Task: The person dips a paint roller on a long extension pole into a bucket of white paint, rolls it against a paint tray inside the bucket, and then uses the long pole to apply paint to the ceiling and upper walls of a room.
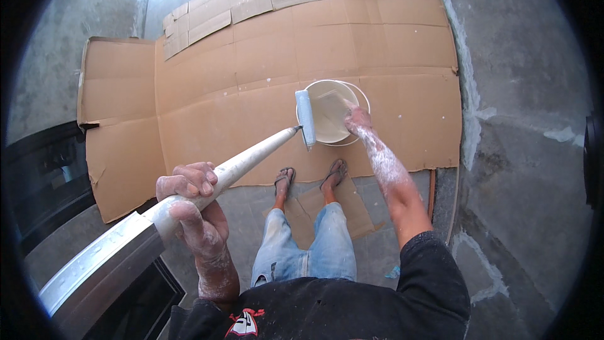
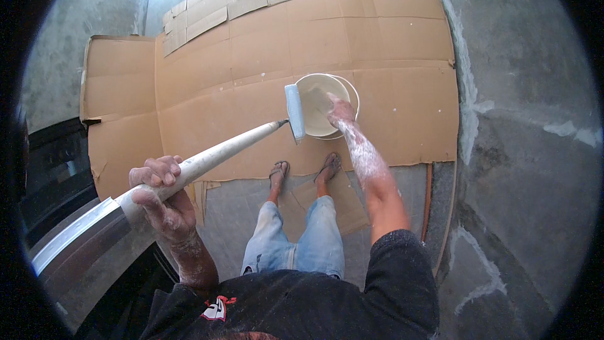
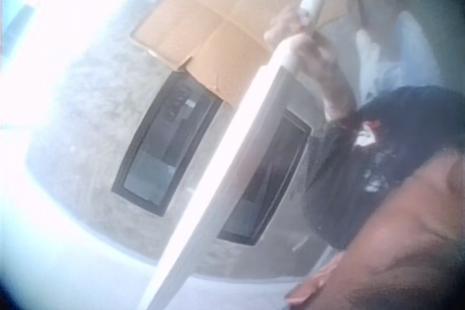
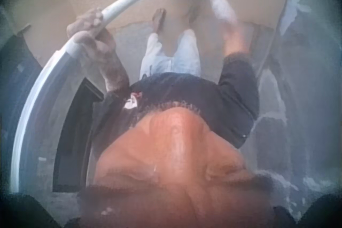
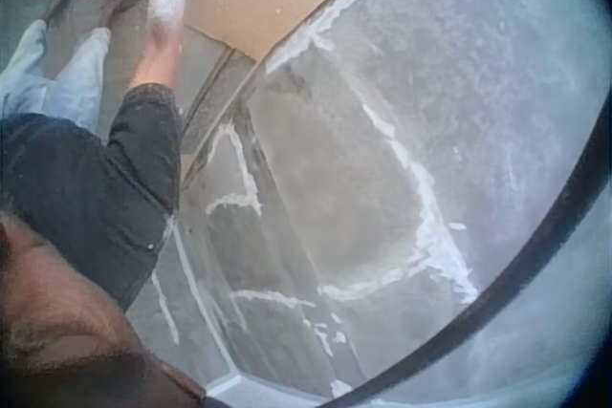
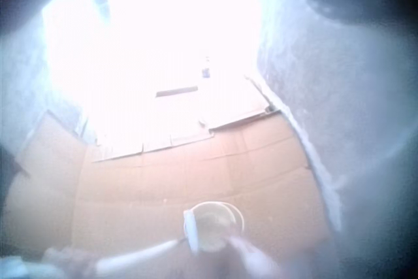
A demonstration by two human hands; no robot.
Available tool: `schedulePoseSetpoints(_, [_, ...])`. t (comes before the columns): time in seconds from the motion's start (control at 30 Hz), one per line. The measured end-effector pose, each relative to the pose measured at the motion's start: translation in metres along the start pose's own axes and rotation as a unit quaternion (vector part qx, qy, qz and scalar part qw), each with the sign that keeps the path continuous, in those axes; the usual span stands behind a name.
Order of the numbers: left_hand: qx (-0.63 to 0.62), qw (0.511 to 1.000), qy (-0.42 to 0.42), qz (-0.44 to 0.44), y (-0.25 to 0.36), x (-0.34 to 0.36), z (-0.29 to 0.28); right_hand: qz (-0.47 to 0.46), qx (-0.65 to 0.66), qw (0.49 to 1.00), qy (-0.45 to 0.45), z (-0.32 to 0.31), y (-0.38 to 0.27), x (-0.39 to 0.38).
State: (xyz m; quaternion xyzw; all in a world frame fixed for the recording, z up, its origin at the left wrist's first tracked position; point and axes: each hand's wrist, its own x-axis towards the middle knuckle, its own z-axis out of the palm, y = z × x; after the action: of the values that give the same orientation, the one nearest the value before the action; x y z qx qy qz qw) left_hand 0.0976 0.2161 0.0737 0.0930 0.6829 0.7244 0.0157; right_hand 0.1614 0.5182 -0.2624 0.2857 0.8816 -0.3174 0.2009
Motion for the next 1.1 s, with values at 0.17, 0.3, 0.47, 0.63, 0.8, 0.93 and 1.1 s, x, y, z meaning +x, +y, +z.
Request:
schedulePoseSetpoints(0.17, [-0.007, 1.0, -0.015, -0.003, 0.0, 0.005, -0.001, 0.303, 0.21, 0.919, 0.138, 0.046, 0.033, -0.022])
schedulePoseSetpoints(0.3, [-0.011, 1.0, -0.012, -0.013, 0.003, 0.009, 0.005, 0.24, 0.201, 0.939, 0.147, 0.072, 0.033, -0.025])
schedulePoseSetpoints(0.47, [-0.006, 1.0, 0.004, -0.018, 0.009, 0.004, 0.0, -0.073, -0.016, 0.994, -0.076, 0.016, -0.012, 0.008])
schedulePoseSetpoints(0.63, [0.008, 0.999, 0.026, -0.029, 0.013, 0.003, -0.005, -0.125, -0.083, 0.982, -0.113, 0.001, -0.01, 0.023])
schedulePoseSetpoints(0.8, [0.015, 1.0, 0.0, -0.022, 0.018, 0.002, -0.005, 0.189, 0.088, 0.973, 0.102, 0.026, 0.021, -0.01])
schedulePoseSetpoints(0.93, [0.023, 1.0, -0.01, -0.018, 0.02, 0.004, -0.01, 0.377, 0.339, 0.83, 0.233, 0.07, 0.047, -0.03])
schedulePoseSetpoints(1.1, [0.01, 1.0, 0.018, -0.01, 0.024, -0.002, -0.013, 0.162, 0.144, 0.969, 0.119, 0.06, 0.008, -0.013])
